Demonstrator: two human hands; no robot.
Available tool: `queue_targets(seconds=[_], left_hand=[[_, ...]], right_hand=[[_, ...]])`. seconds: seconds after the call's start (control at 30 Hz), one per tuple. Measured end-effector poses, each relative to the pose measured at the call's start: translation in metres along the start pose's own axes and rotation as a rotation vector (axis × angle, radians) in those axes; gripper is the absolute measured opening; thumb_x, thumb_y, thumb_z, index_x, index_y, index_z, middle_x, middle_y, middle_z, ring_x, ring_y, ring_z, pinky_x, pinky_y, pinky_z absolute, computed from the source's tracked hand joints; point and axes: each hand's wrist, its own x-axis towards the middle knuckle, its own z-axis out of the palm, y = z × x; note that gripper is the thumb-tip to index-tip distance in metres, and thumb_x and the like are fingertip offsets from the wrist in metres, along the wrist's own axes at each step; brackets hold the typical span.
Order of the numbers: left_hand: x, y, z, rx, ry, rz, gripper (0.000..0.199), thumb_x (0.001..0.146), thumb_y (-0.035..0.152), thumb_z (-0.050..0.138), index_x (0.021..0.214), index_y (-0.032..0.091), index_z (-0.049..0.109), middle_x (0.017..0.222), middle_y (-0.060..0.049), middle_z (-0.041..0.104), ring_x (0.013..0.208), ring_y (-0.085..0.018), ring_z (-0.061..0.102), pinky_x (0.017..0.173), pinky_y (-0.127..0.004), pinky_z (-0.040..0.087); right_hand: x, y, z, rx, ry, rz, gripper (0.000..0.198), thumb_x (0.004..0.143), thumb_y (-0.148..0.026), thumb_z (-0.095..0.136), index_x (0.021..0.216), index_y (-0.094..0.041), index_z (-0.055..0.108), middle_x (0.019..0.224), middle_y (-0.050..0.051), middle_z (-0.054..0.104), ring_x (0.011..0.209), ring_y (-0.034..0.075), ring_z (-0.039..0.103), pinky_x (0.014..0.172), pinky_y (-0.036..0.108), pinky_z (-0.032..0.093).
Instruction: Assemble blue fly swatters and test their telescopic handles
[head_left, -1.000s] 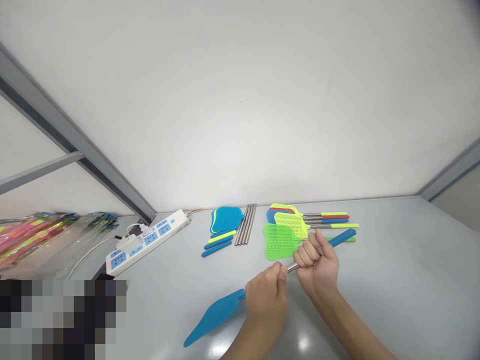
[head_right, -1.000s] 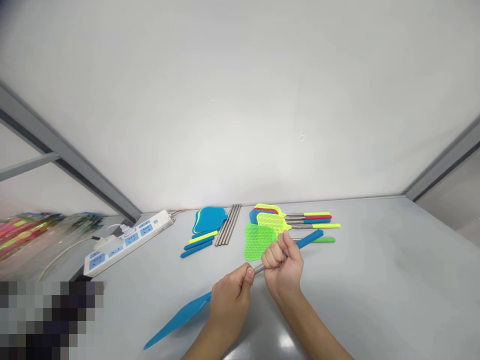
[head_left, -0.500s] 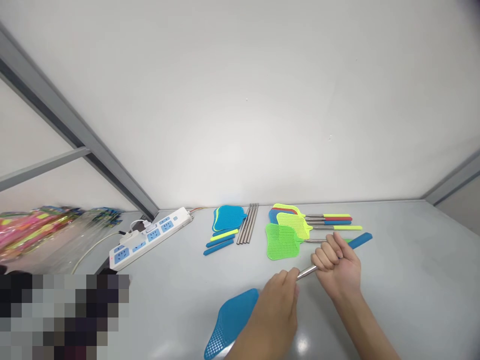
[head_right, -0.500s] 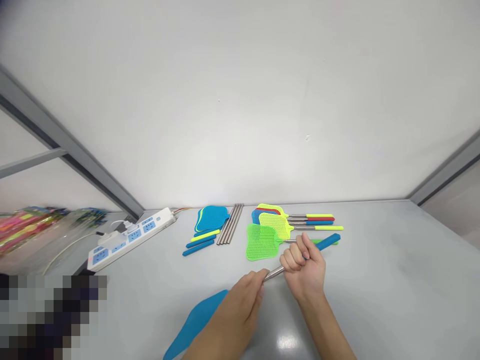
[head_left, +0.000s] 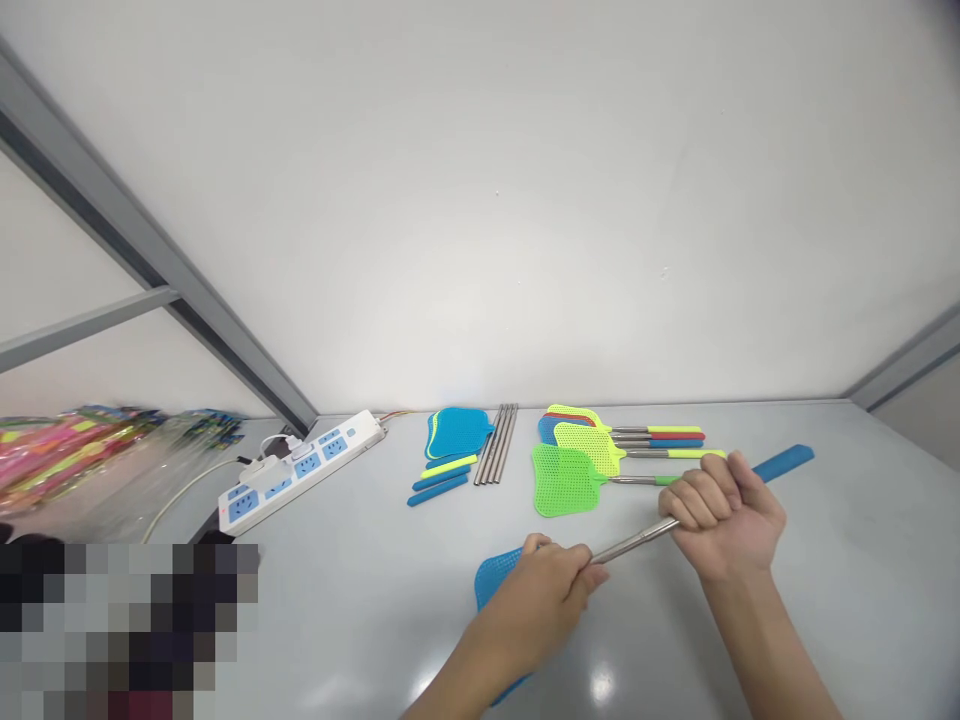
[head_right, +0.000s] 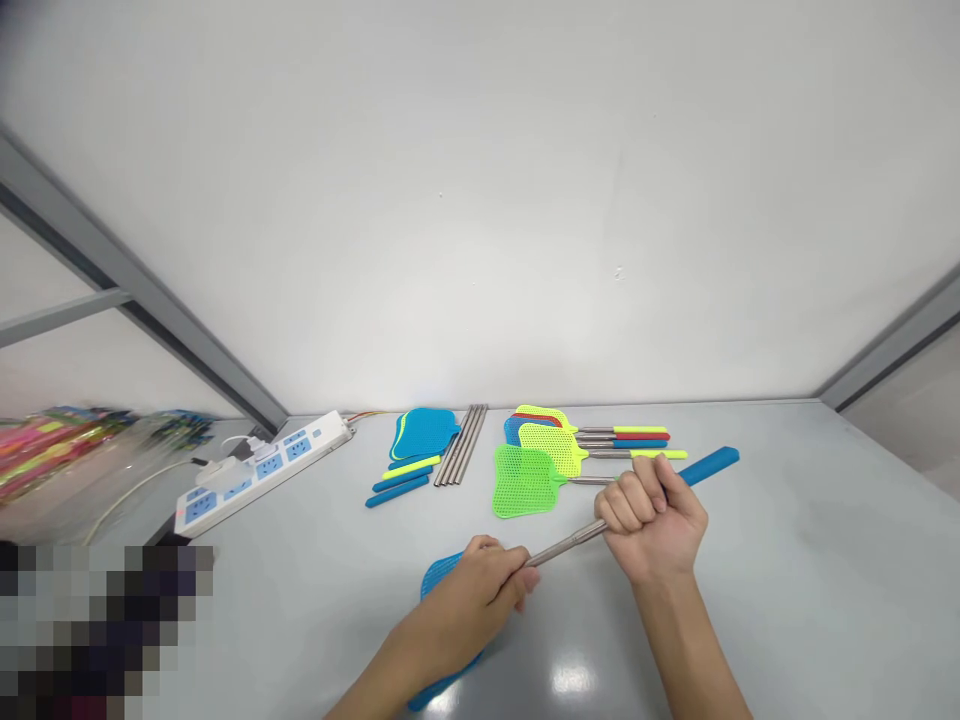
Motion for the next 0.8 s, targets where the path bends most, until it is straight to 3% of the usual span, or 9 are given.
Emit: queue_targets(seconds=[0.13, 0.33, 0.5, 0.67, 0.8], left_hand=[[0.004, -0.01, 0.01, -0.073, -0.042, 0.036, 0.038, 0.087, 0.042, 0.019, 0.068, 0.022, 0.044, 0.063, 0.001, 0.05, 0.079, -0.016, 0.044, 0.066, -0.025, 0.036], [0.003, -0.012, 0.017, -0.051, 0.083, -0.006, 0.034, 0.087, 0.042, 0.02, 0.071, 0.021, 0.041, 0.068, 0.002, 0.047, 0.076, -0.014, 0.042, 0.065, -0.024, 0.034], [0.008, -0.015, 0.022, 0.06, 0.165, 0.053, 0.03, 0.089, 0.034, 0.021, 0.067, 0.019, 0.036, 0.068, 0.003, 0.045, 0.069, -0.012, 0.039, 0.068, -0.025, 0.033], [0.007, -0.012, 0.023, 0.016, 0.132, 0.004, 0.033, 0.089, 0.034, 0.016, 0.064, 0.019, 0.033, 0.062, 0.003, 0.042, 0.064, -0.013, 0.038, 0.067, -0.026, 0.032], [0.0, -0.01, 0.018, -0.134, 0.092, -0.039, 0.037, 0.088, 0.04, 0.015, 0.062, 0.018, 0.031, 0.058, 0.004, 0.034, 0.063, -0.011, 0.036, 0.073, -0.026, 0.031]], right_hand=[[0.002, -0.005, -0.004, -0.046, 0.011, 0.06, 0.04, 0.081, -0.029, 0.04, 0.049, -0.019, 0.018, 0.039, -0.008, 0.007, 0.034, 0.007, 0.002, 0.033, 0.024, 0.011], [0.002, -0.008, -0.002, -0.069, 0.037, 0.08, 0.039, 0.081, -0.029, 0.04, 0.05, -0.018, 0.019, 0.04, -0.008, 0.008, 0.035, 0.008, 0.005, 0.034, 0.024, 0.013], [0.002, -0.006, 0.006, -0.118, 0.107, 0.029, 0.038, 0.08, -0.027, 0.042, 0.051, -0.018, 0.02, 0.041, -0.007, 0.009, 0.035, 0.008, 0.008, 0.033, 0.023, 0.014], [0.004, 0.003, 0.015, -0.148, 0.191, -0.034, 0.038, 0.08, -0.024, 0.043, 0.051, -0.018, 0.02, 0.041, -0.008, 0.008, 0.034, 0.007, 0.007, 0.032, 0.021, 0.013], [0.006, 0.01, 0.021, -0.17, 0.137, -0.004, 0.039, 0.082, -0.026, 0.042, 0.05, -0.019, 0.021, 0.04, -0.009, 0.006, 0.034, 0.006, 0.004, 0.031, 0.02, 0.013]])
